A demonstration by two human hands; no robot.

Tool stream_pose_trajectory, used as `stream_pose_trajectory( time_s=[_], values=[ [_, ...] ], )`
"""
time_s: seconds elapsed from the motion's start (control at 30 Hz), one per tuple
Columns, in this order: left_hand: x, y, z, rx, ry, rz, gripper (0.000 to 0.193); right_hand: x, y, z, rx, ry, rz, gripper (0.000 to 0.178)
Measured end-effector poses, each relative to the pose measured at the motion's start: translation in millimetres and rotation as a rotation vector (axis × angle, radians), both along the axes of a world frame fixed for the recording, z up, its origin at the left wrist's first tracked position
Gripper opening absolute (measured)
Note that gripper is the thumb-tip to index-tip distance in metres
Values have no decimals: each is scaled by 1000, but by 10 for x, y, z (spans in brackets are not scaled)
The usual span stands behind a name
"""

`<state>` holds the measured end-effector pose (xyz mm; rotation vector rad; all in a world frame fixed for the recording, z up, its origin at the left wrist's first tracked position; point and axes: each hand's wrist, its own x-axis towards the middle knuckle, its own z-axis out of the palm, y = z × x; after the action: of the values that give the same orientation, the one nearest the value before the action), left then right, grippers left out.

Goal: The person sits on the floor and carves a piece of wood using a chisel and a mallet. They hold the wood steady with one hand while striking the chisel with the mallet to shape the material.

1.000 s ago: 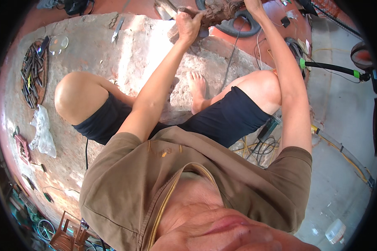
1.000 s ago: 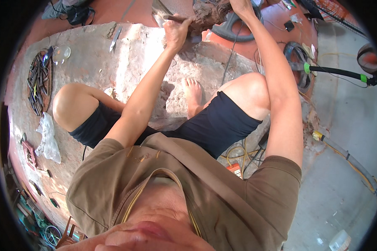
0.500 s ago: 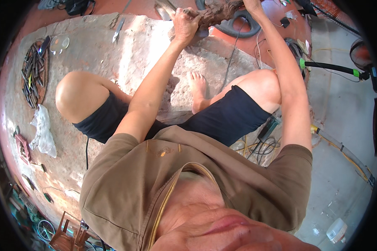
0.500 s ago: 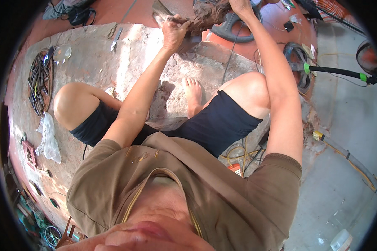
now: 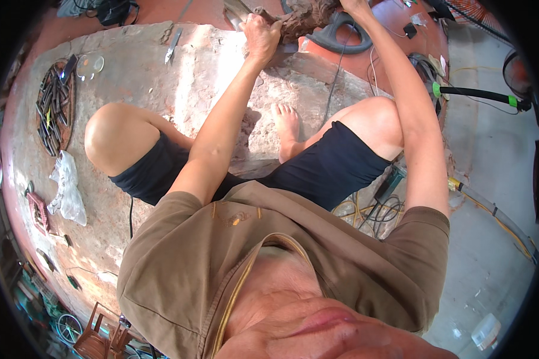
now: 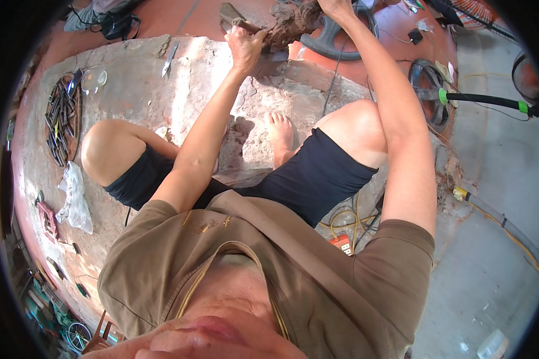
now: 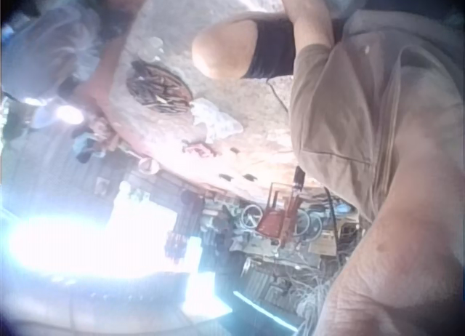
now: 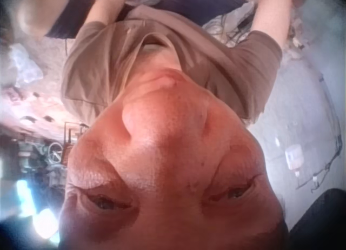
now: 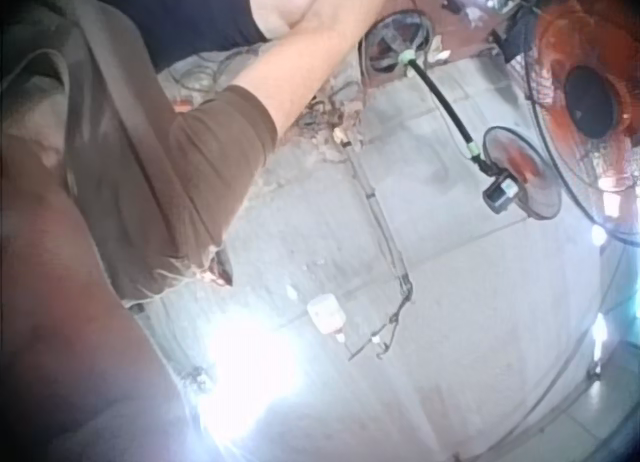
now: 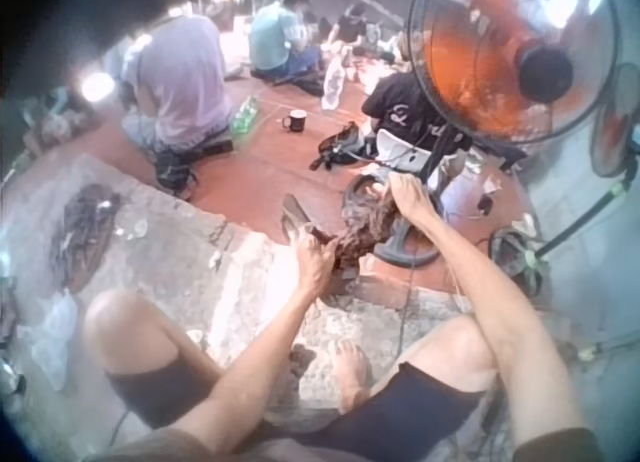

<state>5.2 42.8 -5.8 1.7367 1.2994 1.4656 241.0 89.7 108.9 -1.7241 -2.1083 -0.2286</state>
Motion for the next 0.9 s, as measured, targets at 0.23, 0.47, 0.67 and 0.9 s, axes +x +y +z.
stream_pose_trajectory(
  time_s=[0.23,0.47,0.67,0.9],
  values=[
    [351,-150,213,-197,-558,-78,14,401,234,-279,121,-234,-70,24],
    [209,20,58,-76,-229,15,20,105,102,-126,70,-239,-159,25],
    [225,-77,464,-354,-777,-44,23,-173,29,92,-48,-187,-122,22],
    [-36,171,-80,-309,-354,107,26,-391,-170,315,-21,-3,-20,28]
  ],
)
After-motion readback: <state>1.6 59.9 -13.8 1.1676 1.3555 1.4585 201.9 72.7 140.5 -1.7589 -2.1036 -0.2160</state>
